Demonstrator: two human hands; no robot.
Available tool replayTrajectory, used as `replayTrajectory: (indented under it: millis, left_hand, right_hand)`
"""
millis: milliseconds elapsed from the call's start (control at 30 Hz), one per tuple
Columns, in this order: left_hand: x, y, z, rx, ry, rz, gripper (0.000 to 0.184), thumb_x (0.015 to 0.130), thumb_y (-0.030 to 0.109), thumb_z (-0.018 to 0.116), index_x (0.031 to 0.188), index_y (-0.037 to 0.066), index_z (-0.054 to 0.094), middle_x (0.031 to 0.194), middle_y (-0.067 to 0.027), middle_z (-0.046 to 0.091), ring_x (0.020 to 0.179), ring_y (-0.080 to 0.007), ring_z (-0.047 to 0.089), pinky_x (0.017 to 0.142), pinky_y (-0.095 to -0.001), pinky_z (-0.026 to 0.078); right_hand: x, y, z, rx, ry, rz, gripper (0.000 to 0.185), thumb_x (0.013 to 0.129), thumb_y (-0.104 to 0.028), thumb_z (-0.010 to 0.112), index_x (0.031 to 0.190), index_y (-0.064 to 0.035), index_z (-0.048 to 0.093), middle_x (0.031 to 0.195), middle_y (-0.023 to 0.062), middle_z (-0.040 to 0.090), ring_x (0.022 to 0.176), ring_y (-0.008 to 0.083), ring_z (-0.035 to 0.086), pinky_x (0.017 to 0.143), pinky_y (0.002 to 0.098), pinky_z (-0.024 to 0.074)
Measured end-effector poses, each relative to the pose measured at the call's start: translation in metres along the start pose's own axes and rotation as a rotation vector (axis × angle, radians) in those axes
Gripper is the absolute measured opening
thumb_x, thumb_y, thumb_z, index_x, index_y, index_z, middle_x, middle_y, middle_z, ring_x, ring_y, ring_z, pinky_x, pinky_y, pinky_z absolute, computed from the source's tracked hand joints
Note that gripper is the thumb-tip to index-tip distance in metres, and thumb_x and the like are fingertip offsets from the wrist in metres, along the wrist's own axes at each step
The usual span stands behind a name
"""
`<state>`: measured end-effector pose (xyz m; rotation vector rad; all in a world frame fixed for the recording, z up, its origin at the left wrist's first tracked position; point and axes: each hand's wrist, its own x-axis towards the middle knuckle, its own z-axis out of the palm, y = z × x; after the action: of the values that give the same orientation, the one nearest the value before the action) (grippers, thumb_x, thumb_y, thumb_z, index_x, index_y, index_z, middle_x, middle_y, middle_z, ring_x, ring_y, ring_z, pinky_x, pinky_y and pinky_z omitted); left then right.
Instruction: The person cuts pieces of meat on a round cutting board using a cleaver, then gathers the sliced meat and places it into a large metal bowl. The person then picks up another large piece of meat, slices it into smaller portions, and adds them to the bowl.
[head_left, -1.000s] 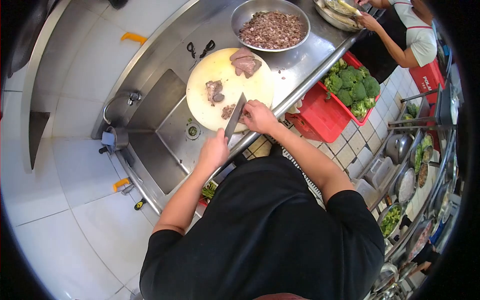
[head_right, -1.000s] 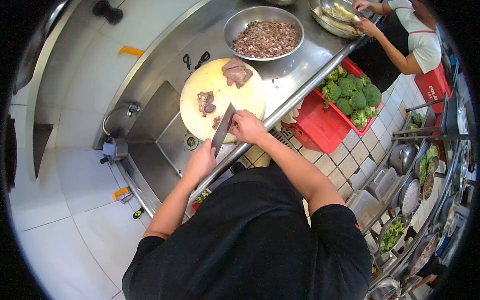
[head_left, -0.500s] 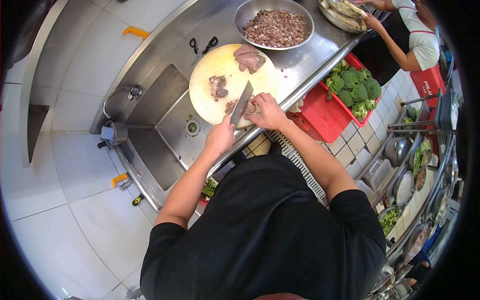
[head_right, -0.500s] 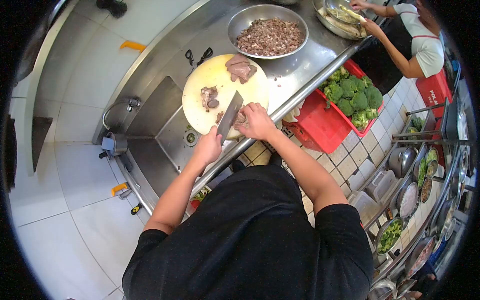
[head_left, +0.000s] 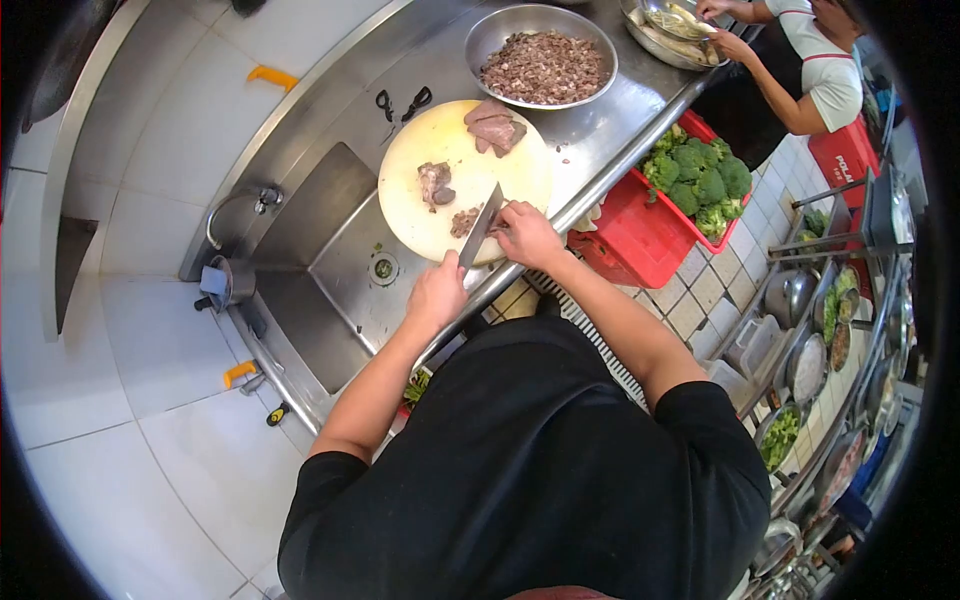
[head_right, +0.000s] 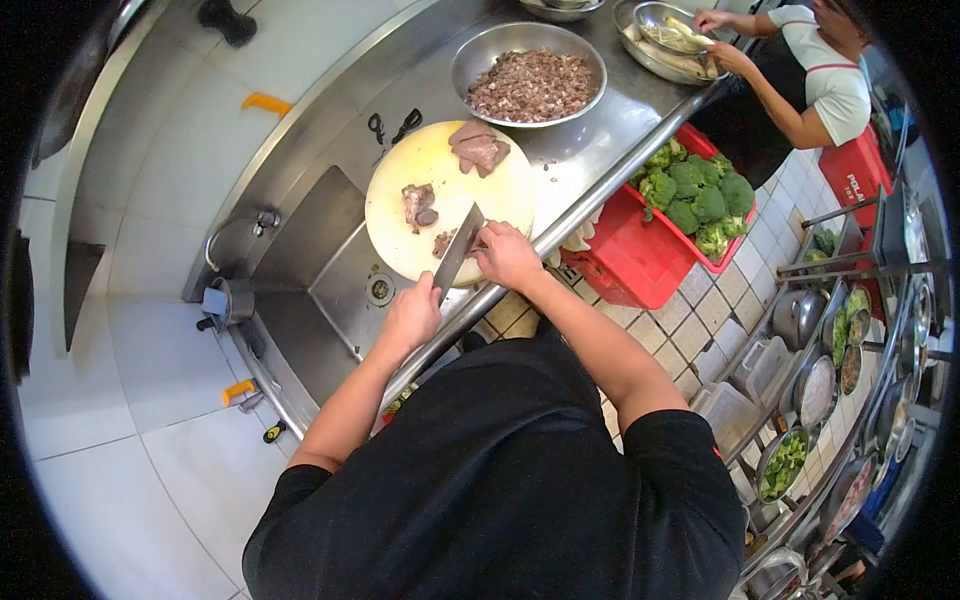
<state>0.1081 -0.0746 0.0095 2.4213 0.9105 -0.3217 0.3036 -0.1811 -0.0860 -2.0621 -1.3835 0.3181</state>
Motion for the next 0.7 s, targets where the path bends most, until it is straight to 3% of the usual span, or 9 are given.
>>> replayTrajectory:
  millis: [133,367,467,600,700]
  left_hand:
    - [-0.013,-0.005,0.006,0.081,-0.071,0.0,0.021,0.104,0.02,0.051,0.114,0.002,0.052,0.089,-0.0321,0.07,0.088,-0.053,0.069,0.081,-0.0635,0.052]
    - [0.039,-0.002,0.028,0.003,-0.017,0.031,0.021,0.105,0.02,0.051,0.115,0.001,0.052,0.09,-0.032,0.071,0.09,-0.0529,0.069,0.082,-0.0631,0.052]
    - [0.03,0.005,0.002,0.017,-0.014,0.071,0.023,0.104,0.02,0.052,0.115,-0.001,0.051,0.092,-0.036,0.069,0.091,-0.0549,0.067,0.083,-0.0629,0.051]
    - [-0.006,0.012,-0.016,0.07,-0.11,0.037,0.023,0.104,0.02,0.053,0.114,-0.001,0.05,0.093,-0.0364,0.069,0.092,-0.055,0.067,0.083,-0.0632,0.051]
    - [-0.002,0.003,0.021,0.055,-0.091,-0.031,0.021,0.104,0.019,0.053,0.115,0.001,0.052,0.093,-0.0338,0.07,0.092,-0.0532,0.068,0.084,-0.0628,0.052]
  right_hand:
    - [0.0,0.004,0.005,-0.037,-0.009,-0.024,0.02,0.085,-0.016,0.066,0.1,-0.0039,0.068,0.105,0.0147,0.066,0.105,0.0347,0.063,0.097,0.0454,0.0524]
    - [-0.005,0.009,0.004,-0.02,0.006,-0.069,0.02,0.085,-0.016,0.067,0.101,-0.0035,0.068,0.103,0.0153,0.065,0.106,0.0348,0.062,0.096,0.044,0.0527]
    - [-0.011,0.007,-0.008,0.093,0.06,-0.093,0.022,0.086,-0.016,0.07,0.103,-0.0033,0.067,0.104,0.0149,0.065,0.107,0.0357,0.062,0.095,0.0438,0.0536]
    - [-0.01,0.008,-0.011,0.049,-0.047,-0.08,0.022,0.083,-0.015,0.069,0.101,-0.0016,0.066,0.106,0.0152,0.064,0.109,0.0356,0.062,0.097,0.0449,0.0527]
    - [-0.011,0.013,-0.002,0.027,-0.002,-0.1,0.02,0.084,-0.015,0.069,0.098,-0.0019,0.067,0.104,0.0149,0.064,0.108,0.0352,0.062,0.096,0.0439,0.0532]
